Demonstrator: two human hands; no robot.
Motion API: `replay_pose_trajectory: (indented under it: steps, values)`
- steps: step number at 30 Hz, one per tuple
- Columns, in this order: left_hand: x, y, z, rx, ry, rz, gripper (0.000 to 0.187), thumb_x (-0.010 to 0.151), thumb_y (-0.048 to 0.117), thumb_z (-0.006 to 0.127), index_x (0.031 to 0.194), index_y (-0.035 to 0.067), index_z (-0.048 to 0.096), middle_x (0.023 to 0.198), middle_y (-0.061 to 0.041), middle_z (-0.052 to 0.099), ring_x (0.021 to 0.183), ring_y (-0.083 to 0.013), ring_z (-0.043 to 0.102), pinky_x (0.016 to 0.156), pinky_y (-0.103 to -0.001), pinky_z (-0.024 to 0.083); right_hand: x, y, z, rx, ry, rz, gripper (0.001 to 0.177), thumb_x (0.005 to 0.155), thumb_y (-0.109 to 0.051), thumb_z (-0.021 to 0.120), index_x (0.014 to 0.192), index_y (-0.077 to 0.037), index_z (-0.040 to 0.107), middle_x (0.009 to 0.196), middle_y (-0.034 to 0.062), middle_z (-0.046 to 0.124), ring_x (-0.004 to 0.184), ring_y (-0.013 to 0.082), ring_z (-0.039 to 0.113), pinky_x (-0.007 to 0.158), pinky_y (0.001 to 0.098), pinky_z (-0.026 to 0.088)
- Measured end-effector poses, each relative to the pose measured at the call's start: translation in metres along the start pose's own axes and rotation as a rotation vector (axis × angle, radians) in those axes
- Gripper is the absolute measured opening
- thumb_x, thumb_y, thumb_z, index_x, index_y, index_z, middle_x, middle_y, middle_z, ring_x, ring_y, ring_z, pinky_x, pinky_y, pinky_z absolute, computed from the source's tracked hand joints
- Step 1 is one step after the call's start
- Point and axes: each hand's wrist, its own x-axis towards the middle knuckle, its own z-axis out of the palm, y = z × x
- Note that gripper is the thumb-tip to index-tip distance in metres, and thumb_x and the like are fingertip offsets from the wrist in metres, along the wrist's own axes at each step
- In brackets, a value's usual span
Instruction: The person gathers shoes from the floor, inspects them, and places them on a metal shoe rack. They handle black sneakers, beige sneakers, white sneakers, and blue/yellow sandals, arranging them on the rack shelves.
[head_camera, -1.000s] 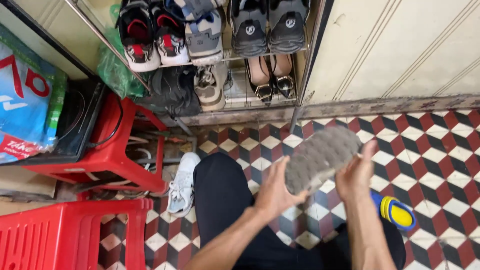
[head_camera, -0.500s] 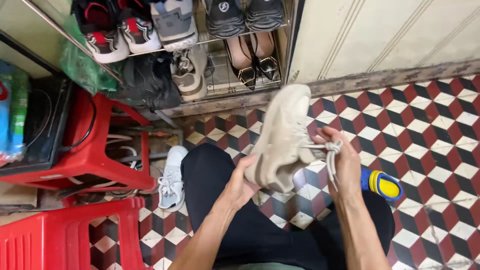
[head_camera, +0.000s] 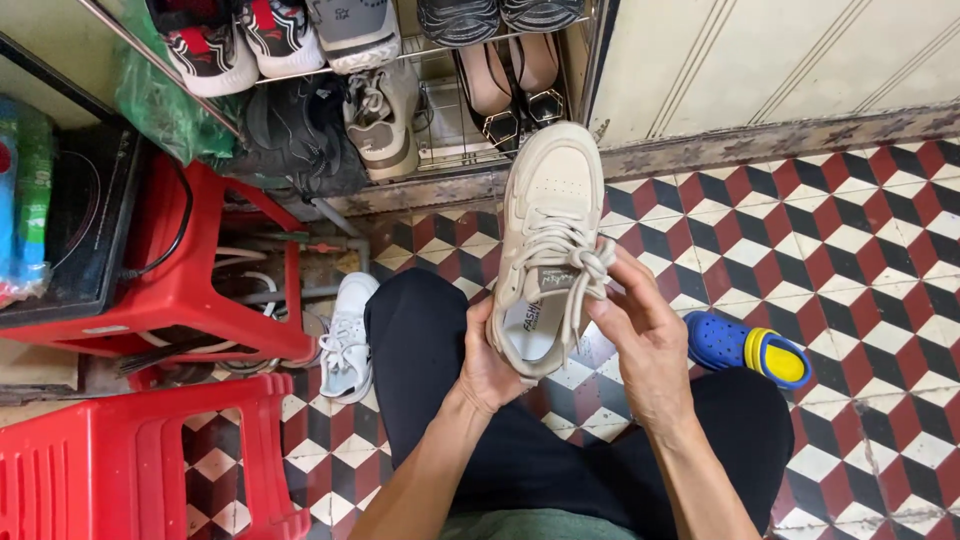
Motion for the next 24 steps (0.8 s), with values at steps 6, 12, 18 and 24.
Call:
replay_pose_trajectory:
  steps: [6, 12, 18, 24]
  values:
    - [0.000, -0.002, -0.009, -0.135, -0.060, -0.129, 0.063, 0.072, 0.054, 0.067, 0.104, -0.001, 0.063, 0.099, -0.025, 0.066, 0.082, -0.0433, 0.065, 0.059, -0.046, 0.059, 0.007, 0.009, 0.013, -0.049, -0.071, 0.023, 0.055, 0.082, -0.012, 0.069, 0.133, -0.003, 0.051, 0.140, 0.0188, 0.045, 0.129, 0.0295, 0.044, 0.104, 0.0439, 0.038]
    - [0.008, 0.005, -0.036, -0.203, -0.114, -0.142, 0.070, 0.070, 0.058, 0.066, 0.107, -0.001, 0.062, 0.103, -0.025, 0.066, 0.089, -0.0413, 0.065, 0.061, -0.039, 0.060, 0.009, 0.030, 0.026, -0.018, -0.120, 0.096, 0.056, 0.081, -0.005, 0.069, 0.134, -0.004, 0.050, 0.135, 0.0134, 0.050, 0.127, 0.0245, 0.047, 0.105, 0.0393, 0.040]
    - [0.004, 0.015, -0.036, -0.161, -0.075, -0.110, 0.076, 0.072, 0.062, 0.062, 0.111, -0.003, 0.061, 0.104, -0.028, 0.065, 0.086, -0.0391, 0.068, 0.058, -0.036, 0.059, 0.022, 0.025, 0.032, -0.390, -0.072, 0.026, 0.054, 0.083, -0.014, 0.069, 0.134, -0.009, 0.051, 0.134, 0.0148, 0.051, 0.121, 0.0361, 0.051, 0.103, 0.0472, 0.040]
    - [-0.006, 0.018, -0.036, -0.005, 0.033, -0.087, 0.074, 0.072, 0.065, 0.064, 0.111, 0.002, 0.060, 0.099, -0.027, 0.067, 0.076, -0.0409, 0.068, 0.053, -0.038, 0.058, 0.066, 0.022, 0.058, -0.881, -0.184, 0.119, 0.056, 0.073, -0.036, 0.075, 0.123, -0.019, 0.056, 0.117, 0.0051, 0.060, 0.111, 0.0303, 0.058, 0.097, 0.0471, 0.043]
